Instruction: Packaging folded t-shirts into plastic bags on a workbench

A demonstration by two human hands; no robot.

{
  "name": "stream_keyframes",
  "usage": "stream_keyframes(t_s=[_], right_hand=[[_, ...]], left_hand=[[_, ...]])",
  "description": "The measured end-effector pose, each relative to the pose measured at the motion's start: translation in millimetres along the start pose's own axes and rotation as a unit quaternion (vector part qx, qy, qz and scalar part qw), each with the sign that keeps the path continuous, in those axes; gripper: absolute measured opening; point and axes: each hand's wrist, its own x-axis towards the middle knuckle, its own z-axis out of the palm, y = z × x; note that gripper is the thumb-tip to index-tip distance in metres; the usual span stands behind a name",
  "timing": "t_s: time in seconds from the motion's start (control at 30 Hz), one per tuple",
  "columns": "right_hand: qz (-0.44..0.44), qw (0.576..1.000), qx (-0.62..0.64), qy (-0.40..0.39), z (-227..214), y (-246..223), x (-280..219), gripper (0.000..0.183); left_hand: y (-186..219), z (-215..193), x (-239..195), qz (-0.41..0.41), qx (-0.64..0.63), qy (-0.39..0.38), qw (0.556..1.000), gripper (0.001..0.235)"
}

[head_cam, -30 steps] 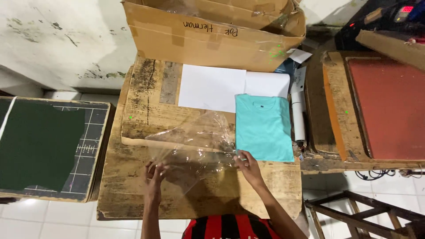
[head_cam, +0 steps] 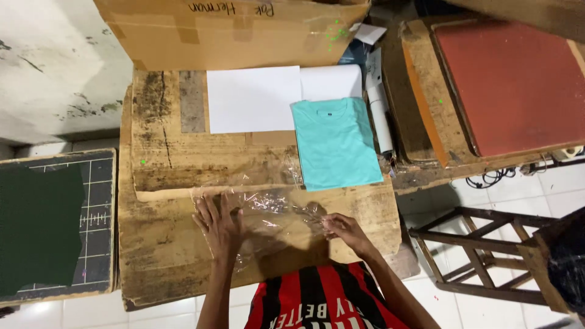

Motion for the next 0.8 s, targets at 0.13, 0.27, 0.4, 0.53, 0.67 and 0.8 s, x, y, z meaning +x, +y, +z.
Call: stream_keyframes(t_s=[0.13,0.27,0.4,0.53,0.67,0.8], right_hand=[[-0.028,0.997,-0.068,-0.034,-12,25,26,0.023],[-0.128,0.974,-0.179,-0.058,-4,41,37,0.024],[-0.087,0.976,-0.198,-0.025,-10,56,39,0.014],[-0.017,0.997,-0.077,0.005,-14,40,13,0.02],[0.023,0.999,-0.03,0.012,-18,28,-3,0.023],[0.005,0.994,-0.105,0.022,-47,55,7,0.026]], left_hand=[[46,-44,34,0.036,0.021,-0.04,0.998,0.063],[95,-4,70,0.266,-0.088,0.036,0.959,0.043],[92,72,85,0.299,-0.03,-0.072,0.951,0.044],[88,78,85,0.291,-0.028,-0.02,0.956,0.05],[89,84,82,0.294,-0.036,0.01,0.955,0.051],[95,63,80,0.293,-0.083,0.019,0.952,0.046]])
